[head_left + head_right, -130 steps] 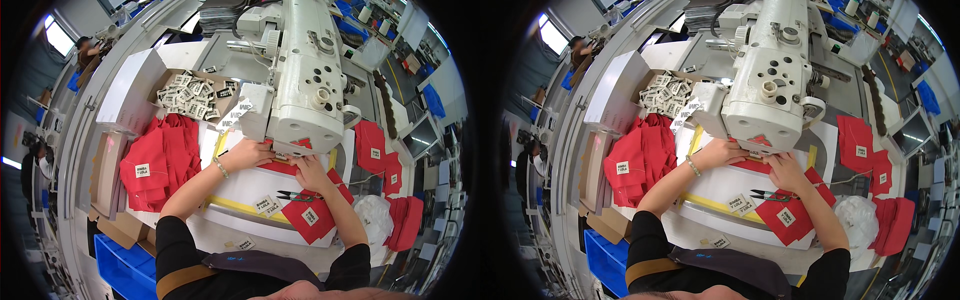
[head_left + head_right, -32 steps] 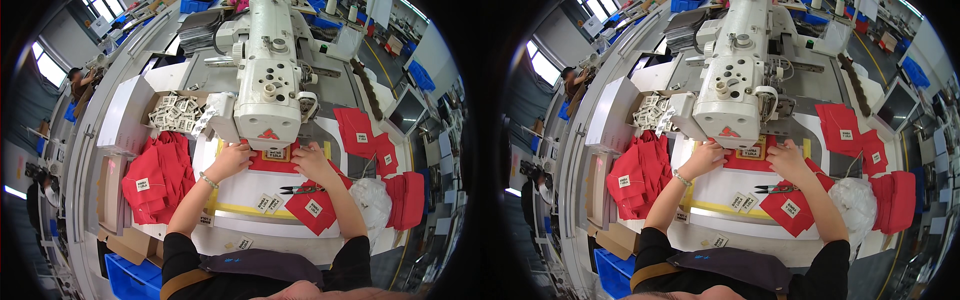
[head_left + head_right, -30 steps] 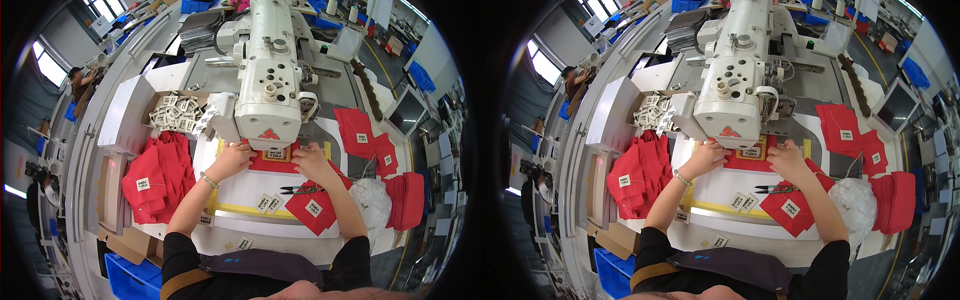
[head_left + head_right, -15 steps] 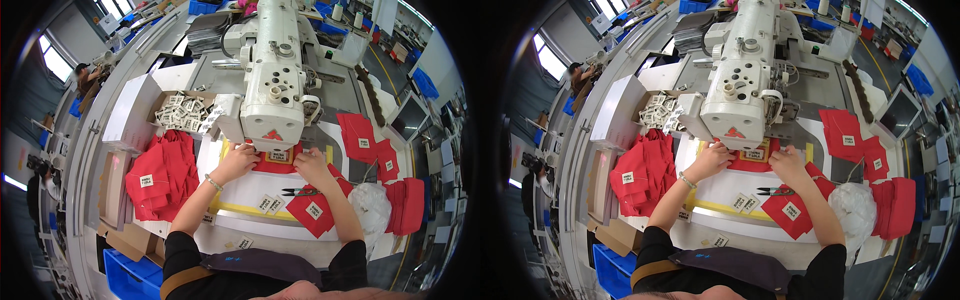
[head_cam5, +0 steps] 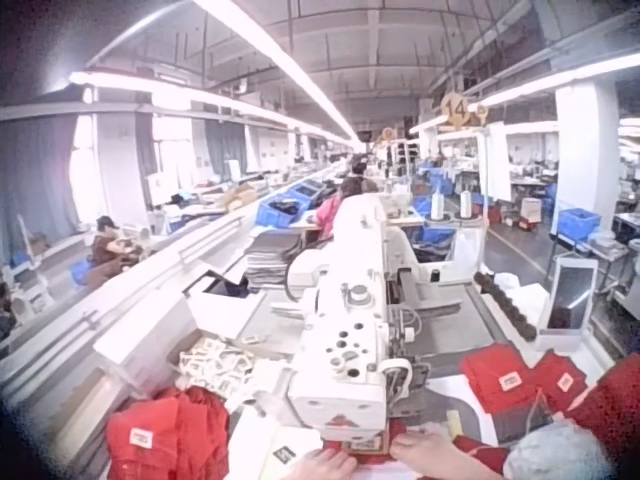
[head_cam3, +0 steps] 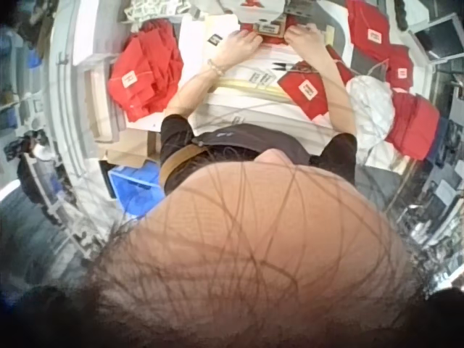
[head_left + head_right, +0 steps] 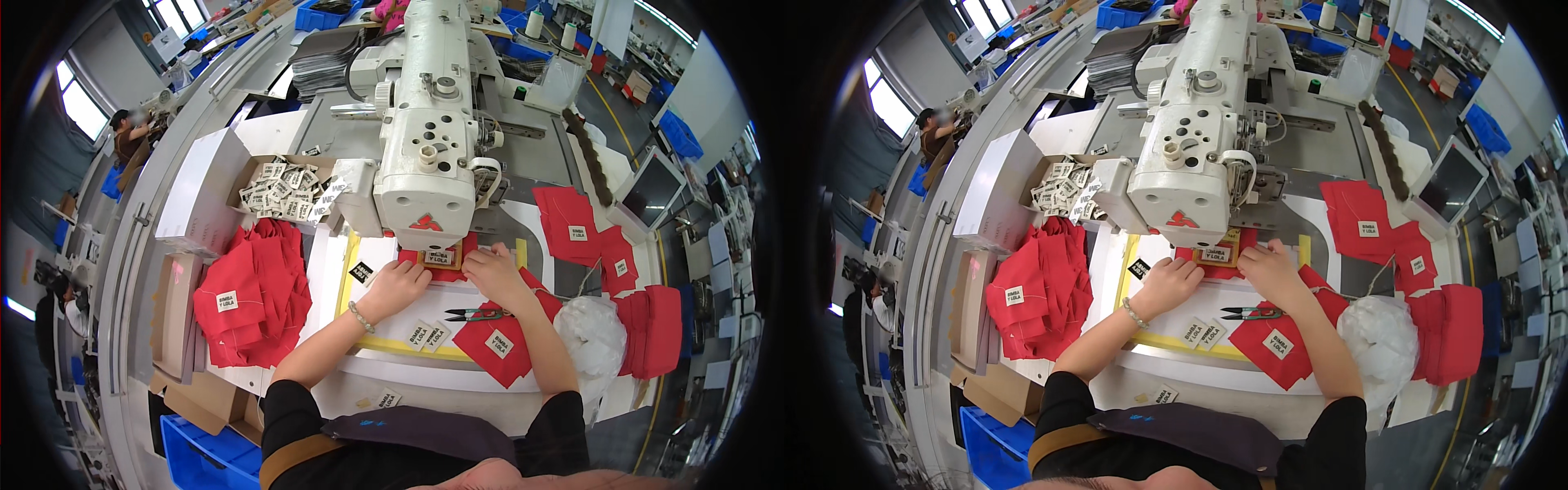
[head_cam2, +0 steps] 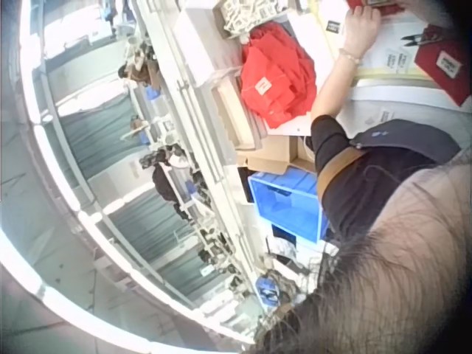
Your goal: The person sews white rectangular labels onto red fabric pieces using an industrial sewing machine. They pick up a red fabric piece, place a label on it, and guide it under the machine's needle to stitch it in place. After sewing, they cut the thread and place the finished piece into a stack.
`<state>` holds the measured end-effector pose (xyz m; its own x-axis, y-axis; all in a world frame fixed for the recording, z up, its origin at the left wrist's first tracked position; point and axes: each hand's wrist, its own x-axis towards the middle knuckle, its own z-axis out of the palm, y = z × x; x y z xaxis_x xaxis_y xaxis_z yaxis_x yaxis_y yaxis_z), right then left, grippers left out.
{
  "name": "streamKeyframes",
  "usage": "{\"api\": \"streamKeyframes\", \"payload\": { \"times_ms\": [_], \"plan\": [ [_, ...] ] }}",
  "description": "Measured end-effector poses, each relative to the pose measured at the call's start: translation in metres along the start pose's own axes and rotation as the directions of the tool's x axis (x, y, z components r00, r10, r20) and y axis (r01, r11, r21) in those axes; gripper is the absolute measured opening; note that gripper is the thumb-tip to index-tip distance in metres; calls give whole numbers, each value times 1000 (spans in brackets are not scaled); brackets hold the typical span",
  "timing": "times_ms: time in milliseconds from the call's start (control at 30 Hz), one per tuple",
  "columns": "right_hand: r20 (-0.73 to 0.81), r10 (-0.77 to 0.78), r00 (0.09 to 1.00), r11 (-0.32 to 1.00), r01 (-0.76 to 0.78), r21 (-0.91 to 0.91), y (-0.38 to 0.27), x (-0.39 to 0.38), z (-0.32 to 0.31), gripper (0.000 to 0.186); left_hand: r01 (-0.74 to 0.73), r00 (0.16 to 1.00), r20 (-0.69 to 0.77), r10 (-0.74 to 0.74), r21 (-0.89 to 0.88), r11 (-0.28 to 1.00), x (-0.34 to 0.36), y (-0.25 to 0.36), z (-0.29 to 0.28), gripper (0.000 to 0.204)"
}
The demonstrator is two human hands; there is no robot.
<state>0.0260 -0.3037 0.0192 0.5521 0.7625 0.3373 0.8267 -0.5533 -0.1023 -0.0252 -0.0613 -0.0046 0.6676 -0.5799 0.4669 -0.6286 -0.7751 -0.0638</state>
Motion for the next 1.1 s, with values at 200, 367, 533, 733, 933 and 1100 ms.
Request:
{"api": "streamKeyframes", "payload": {
  "times_ms": [200, 367, 533, 733, 933, 1100],
  "plan": [
    [143, 17, 990, 1000, -19, 12, -5, -1, -1, 3, -72, 997, -1, 72, 6, 997, -3, -8, -4, 8],
    [259, -7, 966, 990, -30, 137, -20, -5, -19, 5, -138, 983, 119, 139, -23, 990, -9, 1, -27, 9],
    [254, 60, 965, 977, -109, 184, -34, -16, -37, 8, -148, 979, 129, 157, -79, 986, -21, 6, -45, 21],
    [326, 114, 938, 979, -163, 125, -38, -36, -48, 21, -7, 988, 150, 22, -99, 995, -40, 3, -38, 29],
    [274, 92, 957, 990, -116, 74, -43, -53, -38, 25, 88, 988, 137, -68, -147, 985, -45, -4, -34, 27],
    [219, 31, 975, 1000, -31, -2, -45, -58, -32, 20, 106, 986, 152, -72, -226, 968, -45, -12, -30, 24]
  ]
}}
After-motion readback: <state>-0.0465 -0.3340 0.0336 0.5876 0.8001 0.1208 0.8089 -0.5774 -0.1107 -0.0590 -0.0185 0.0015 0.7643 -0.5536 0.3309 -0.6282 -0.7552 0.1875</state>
